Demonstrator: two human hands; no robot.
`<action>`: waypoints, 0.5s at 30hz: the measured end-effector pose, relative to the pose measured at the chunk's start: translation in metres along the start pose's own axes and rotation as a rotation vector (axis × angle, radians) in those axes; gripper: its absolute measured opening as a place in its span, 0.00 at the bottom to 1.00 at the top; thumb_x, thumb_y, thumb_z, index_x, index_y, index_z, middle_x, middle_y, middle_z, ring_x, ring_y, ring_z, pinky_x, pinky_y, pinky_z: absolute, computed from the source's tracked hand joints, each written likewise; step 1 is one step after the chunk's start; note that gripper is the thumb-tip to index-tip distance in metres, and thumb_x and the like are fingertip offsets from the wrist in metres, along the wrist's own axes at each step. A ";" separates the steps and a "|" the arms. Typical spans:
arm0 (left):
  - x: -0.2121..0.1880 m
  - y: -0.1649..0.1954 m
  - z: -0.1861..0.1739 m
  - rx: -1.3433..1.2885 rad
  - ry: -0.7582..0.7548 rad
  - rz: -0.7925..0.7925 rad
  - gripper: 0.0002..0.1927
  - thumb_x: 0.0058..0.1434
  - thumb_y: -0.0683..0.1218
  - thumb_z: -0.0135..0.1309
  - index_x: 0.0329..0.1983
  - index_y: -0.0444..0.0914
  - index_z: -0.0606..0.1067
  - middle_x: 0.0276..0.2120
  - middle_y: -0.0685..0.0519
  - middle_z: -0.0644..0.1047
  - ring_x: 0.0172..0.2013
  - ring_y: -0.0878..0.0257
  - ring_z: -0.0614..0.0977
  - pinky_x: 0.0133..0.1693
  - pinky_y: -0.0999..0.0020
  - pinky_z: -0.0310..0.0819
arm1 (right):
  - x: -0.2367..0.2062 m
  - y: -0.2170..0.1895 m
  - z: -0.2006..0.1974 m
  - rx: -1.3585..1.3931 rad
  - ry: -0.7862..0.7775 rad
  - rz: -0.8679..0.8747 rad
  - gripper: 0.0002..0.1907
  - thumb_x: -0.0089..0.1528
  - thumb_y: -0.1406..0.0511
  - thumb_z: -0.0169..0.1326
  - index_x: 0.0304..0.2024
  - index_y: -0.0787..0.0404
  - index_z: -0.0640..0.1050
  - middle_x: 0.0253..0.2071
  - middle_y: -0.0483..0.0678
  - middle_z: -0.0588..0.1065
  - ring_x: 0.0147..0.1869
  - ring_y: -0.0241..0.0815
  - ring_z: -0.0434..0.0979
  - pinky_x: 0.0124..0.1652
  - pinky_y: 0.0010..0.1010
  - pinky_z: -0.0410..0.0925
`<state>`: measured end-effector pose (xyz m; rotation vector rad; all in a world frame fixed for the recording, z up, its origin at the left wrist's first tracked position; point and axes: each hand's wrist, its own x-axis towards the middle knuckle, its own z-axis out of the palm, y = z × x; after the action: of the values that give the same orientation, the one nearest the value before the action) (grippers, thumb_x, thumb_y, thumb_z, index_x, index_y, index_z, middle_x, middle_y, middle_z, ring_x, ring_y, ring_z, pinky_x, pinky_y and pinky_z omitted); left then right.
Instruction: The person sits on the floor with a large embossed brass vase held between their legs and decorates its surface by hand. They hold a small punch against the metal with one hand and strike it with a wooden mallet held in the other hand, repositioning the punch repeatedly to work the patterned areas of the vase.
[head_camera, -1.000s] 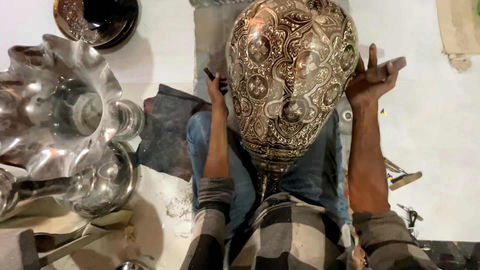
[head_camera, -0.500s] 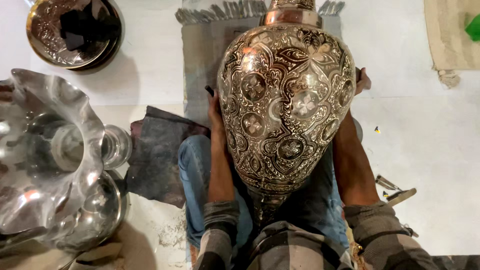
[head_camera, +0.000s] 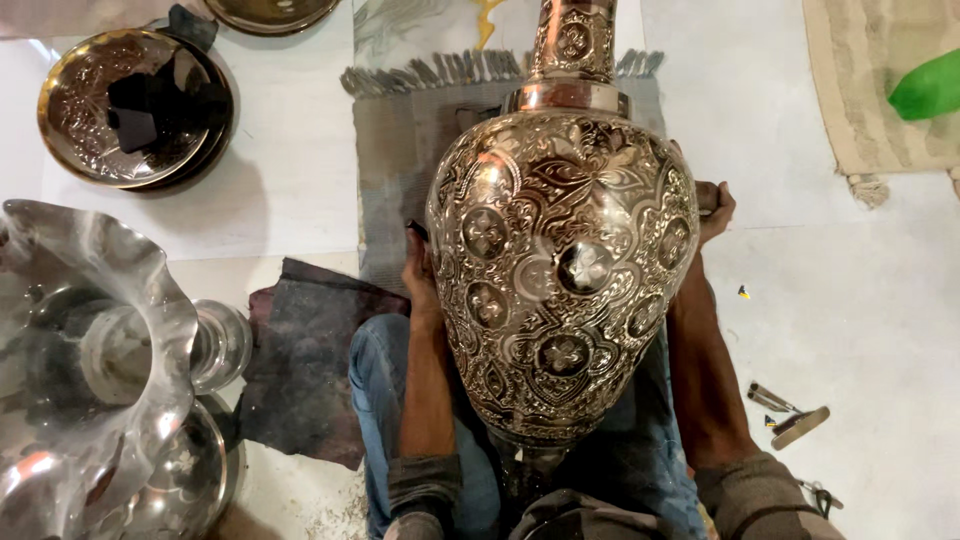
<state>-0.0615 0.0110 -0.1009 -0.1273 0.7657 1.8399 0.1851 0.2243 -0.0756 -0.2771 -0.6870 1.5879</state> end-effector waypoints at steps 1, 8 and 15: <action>0.004 -0.002 -0.005 0.010 -0.095 0.044 0.36 0.72 0.66 0.41 0.60 0.30 0.74 0.50 0.43 0.81 0.46 0.55 0.84 0.48 0.59 0.81 | -0.002 -0.004 -0.002 -0.114 -0.035 -0.076 0.29 0.68 0.53 0.41 0.12 0.52 0.57 0.12 0.42 0.54 0.29 0.40 0.71 0.70 0.49 0.64; 0.042 -0.034 -0.035 0.092 -0.075 0.243 0.33 0.80 0.64 0.39 0.63 0.28 0.73 0.47 0.42 0.79 0.42 0.58 0.82 0.43 0.62 0.81 | -0.025 -0.035 -0.021 -0.175 0.010 0.018 0.28 0.74 0.52 0.43 0.23 0.61 0.67 0.22 0.44 0.61 0.30 0.38 0.66 0.71 0.48 0.63; 0.063 -0.046 -0.046 0.074 -0.053 0.297 0.27 0.78 0.62 0.41 0.57 0.34 0.72 0.48 0.46 0.78 0.45 0.60 0.81 0.49 0.64 0.77 | -0.019 -0.043 0.009 -0.023 0.161 0.068 0.17 0.59 0.54 0.41 0.18 0.54 0.63 0.33 0.49 0.73 0.57 0.51 0.82 0.63 0.53 0.71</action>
<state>-0.0586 0.0456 -0.1844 0.0872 0.8501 2.0815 0.2181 0.2040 -0.0480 -0.4443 -0.5765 1.6037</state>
